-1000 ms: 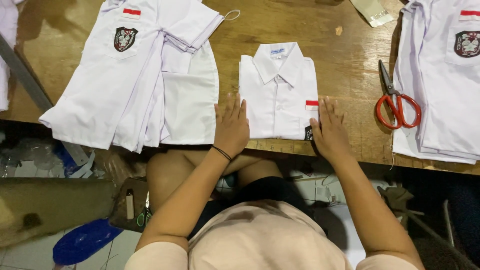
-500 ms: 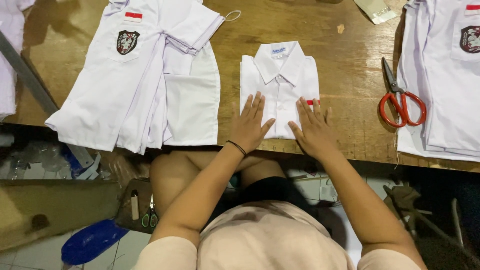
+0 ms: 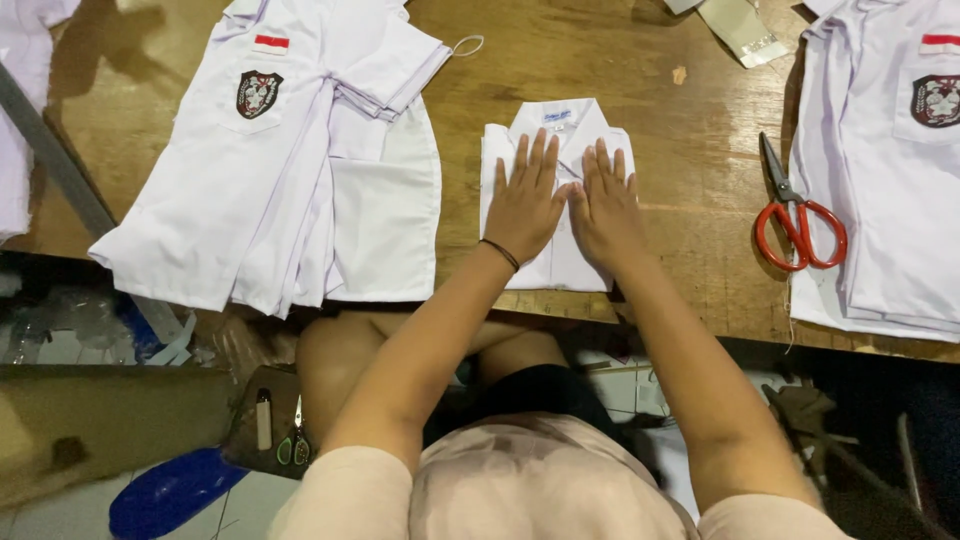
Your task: The person folds a white short-sleeved shirt on a wooden table, aligning the collar and sleeves, then folds the body into a compact rectangle. The folded shirt is placed on a stack of similar shirts. The person then picks up another shirt to repeat the process.
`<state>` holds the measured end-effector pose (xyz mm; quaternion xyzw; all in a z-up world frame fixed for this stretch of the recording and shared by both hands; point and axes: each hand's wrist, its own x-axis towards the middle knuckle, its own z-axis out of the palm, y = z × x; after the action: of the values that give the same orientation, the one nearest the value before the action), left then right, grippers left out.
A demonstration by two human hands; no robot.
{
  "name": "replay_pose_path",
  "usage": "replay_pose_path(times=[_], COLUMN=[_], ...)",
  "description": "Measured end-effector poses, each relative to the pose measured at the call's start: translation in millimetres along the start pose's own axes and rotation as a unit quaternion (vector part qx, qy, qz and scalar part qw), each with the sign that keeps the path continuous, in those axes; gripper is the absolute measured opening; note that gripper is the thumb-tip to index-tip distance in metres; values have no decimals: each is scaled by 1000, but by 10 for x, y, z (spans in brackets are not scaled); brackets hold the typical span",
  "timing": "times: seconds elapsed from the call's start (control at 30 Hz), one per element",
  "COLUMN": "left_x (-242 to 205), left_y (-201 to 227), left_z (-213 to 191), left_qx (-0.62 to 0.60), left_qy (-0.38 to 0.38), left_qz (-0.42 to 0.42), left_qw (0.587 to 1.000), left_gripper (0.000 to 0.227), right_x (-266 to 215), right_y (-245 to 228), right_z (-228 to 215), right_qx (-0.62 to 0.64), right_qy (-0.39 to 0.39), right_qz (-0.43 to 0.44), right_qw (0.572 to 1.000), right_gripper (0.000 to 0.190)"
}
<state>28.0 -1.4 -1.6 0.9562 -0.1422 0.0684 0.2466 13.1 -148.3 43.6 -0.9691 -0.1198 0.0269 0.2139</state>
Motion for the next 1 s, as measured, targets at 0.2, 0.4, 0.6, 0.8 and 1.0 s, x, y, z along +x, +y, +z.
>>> replay_pose_path(times=[0.2,0.4,0.6,0.8,1.0], left_x=[94,137,139,156,261], left_y=[-247,-357,-283,-370,-500], left_z=[272,131,-68,-265,-204], left_qx=[48,57,117,104,73], left_qy=[-34,-74,-80,-108,-32], left_qz=[-33,-123,-151,-169,-154], left_qw=[998,988,978,974,985], left_gripper=[73,84,90,108,89], right_x=[312,305,221,237,377], right_y=[388,402,210,288,367], right_z=[411,257,54,42,-21], right_qx=[-55,-40,-52,-9,33], right_qy=[-25,-34,-45,-28,68], right_qz=[18,68,107,128,58], right_qw=[998,996,992,991,995], right_gripper=[64,73,83,91,71])
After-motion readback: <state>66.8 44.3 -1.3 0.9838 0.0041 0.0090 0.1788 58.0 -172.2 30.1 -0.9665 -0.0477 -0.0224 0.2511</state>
